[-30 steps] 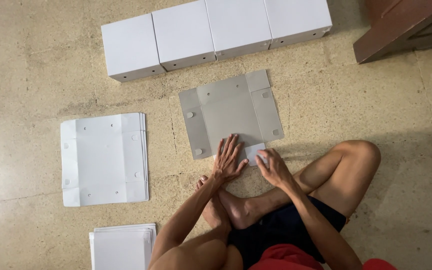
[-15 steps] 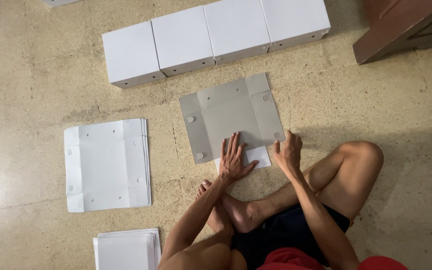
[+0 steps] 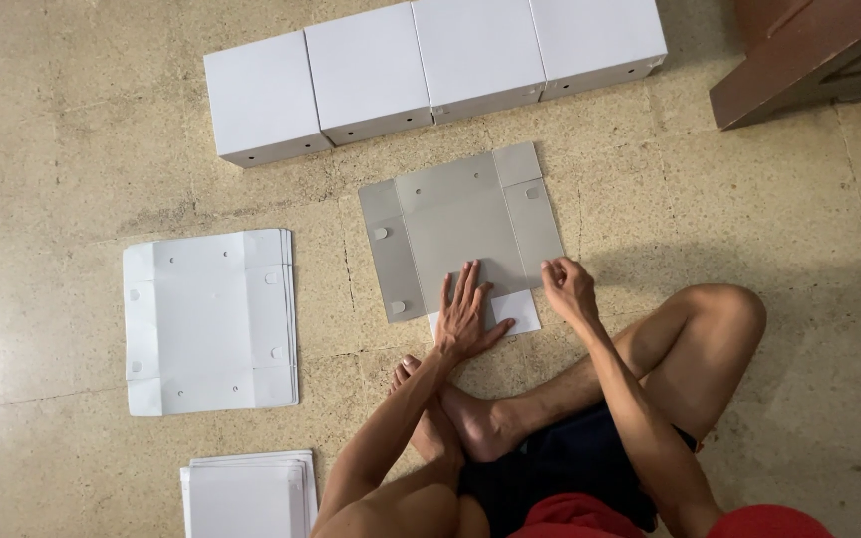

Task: Assembling a white cardboard box from a flat pre-cut sheet by folding and tucking flaps.

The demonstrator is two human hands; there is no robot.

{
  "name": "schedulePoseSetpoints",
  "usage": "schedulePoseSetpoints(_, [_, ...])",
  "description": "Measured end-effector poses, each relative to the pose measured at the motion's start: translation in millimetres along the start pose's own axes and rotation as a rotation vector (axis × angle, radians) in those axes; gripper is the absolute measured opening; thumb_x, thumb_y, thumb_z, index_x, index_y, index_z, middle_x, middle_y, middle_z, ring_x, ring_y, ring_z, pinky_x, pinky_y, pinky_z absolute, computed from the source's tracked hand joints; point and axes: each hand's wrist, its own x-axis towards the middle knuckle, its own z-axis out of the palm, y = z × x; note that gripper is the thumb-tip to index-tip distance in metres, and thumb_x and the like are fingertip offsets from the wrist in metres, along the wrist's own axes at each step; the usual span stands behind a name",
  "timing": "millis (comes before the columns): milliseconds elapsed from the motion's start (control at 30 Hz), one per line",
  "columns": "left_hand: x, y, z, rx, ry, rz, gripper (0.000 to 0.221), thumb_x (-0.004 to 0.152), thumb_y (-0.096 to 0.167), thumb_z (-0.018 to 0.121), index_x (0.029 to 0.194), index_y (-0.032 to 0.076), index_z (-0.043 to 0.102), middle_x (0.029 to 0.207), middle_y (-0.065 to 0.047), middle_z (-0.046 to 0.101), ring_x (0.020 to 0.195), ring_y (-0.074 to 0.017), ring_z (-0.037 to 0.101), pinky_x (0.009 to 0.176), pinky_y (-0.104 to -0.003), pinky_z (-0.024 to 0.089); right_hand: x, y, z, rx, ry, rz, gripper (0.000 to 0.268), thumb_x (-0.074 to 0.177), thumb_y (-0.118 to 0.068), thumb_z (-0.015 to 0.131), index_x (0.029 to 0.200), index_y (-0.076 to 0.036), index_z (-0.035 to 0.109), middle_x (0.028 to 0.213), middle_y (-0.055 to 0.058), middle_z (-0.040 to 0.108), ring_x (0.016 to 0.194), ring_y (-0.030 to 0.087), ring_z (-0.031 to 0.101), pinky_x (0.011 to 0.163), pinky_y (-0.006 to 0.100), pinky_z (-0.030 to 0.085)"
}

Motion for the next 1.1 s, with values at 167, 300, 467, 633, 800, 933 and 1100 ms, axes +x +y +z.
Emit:
schedulePoseSetpoints(167, [1.0, -2.3, 4.7, -0.001, 0.007, 0.002, 0.072, 0.086, 0.071, 0.053, 0.130, 0.016, 0.042, 0.165, -0.016, 0.020, 0.154, -0.0277, 0.016, 0.124, -0.057, 0.009, -22.0, -30.1, -8.7, -0.226, 0.178, -0.165, 0.037, 0.089, -0.030, 0.067, 0.112, -0.002, 0.059, 0.103, 0.017, 0.054, 0.104, 0.038, 0.054, 0.088, 0.050, 0.048])
schedulePoseSetpoints(300, [0.7, -2.5, 2.2, 0.006, 0.002, 0.006, 0.072, 0.086, 0.071, 0.053, 0.131, 0.016, 0.042, 0.165, -0.015, 0.019, 0.155, -0.0277, 0.015, 0.125, -0.057, 0.008, -32.2, -71.0, -18.4, -0.172, 0.087, 0.033, 0.065, 0.091, -0.025, 0.062, 0.141, 0.008, 0.037, 0.119, 0.032, 0.044, 0.117, 0.051, 0.045, 0.097, 0.059, 0.042])
schedulePoseSetpoints(467, [2.1, -3.8, 5.4, 0.003, -0.005, 0.001, 0.072, 0.086, 0.072, 0.052, 0.131, 0.017, 0.042, 0.165, -0.015, 0.018, 0.155, -0.0272, 0.014, 0.125, -0.056, 0.008, -2.8, -54.9, -26.5, -0.161, 0.008, 0.179, 0.064, 0.093, -0.033, 0.059, 0.140, 0.003, 0.037, 0.117, 0.034, 0.049, 0.116, 0.050, 0.051, 0.094, 0.059, 0.042])
schedulePoseSetpoints(633, [0.5, -5.5, 8.5, 0.009, 0.006, 0.001, 0.073, 0.085, 0.073, 0.051, 0.131, 0.017, 0.041, 0.166, -0.014, 0.018, 0.155, -0.0272, 0.014, 0.125, -0.056, 0.008, 4.3, -42.9, -32.3, -0.066, 0.003, 0.196, 0.056, 0.092, -0.040, 0.061, 0.130, -0.002, 0.045, 0.109, 0.026, 0.058, 0.111, 0.047, 0.061, 0.087, 0.058, 0.049])
schedulePoseSetpoints(800, [0.9, -9.3, 15.2, -0.014, 0.081, 0.037, 0.080, 0.086, 0.071, 0.052, 0.140, 0.014, 0.038, 0.165, -0.016, 0.020, 0.155, -0.0275, 0.016, 0.126, -0.056, 0.007, 0.5, -28.3, -32.1, 0.266, -0.066, 0.012, 0.037, 0.106, -0.040, 0.055, 0.102, -0.006, 0.069, 0.089, 0.008, 0.063, 0.086, 0.022, 0.061, 0.075, 0.039, 0.049])
schedulePoseSetpoints(933, [2.4, -15.3, 37.7, -0.016, 0.134, 0.051, 0.090, 0.087, 0.072, 0.049, 0.149, 0.009, 0.030, 0.167, -0.015, 0.015, 0.155, -0.0261, 0.014, 0.126, -0.056, 0.005, -42.5, -81.5, -27.2, 0.234, -0.221, -0.230, 0.048, 0.107, -0.044, 0.049, 0.129, -0.004, 0.064, 0.126, 0.025, 0.062, 0.106, 0.042, 0.066, 0.082, 0.050, 0.057])
schedulePoseSetpoints(1100, [2.4, -17.9, 39.9, 0.155, 0.064, 0.156, 0.093, 0.085, 0.059, 0.055, 0.161, 0.019, 0.019, 0.169, -0.004, 0.014, 0.156, -0.0220, 0.013, 0.123, -0.064, 0.001, -84.3, -86.7, -7.5, -0.067, -0.266, -0.417, 0.055, 0.101, -0.034, 0.053, 0.133, 0.010, 0.056, 0.149, 0.033, 0.042, 0.135, 0.046, 0.045, 0.109, 0.052, 0.041])
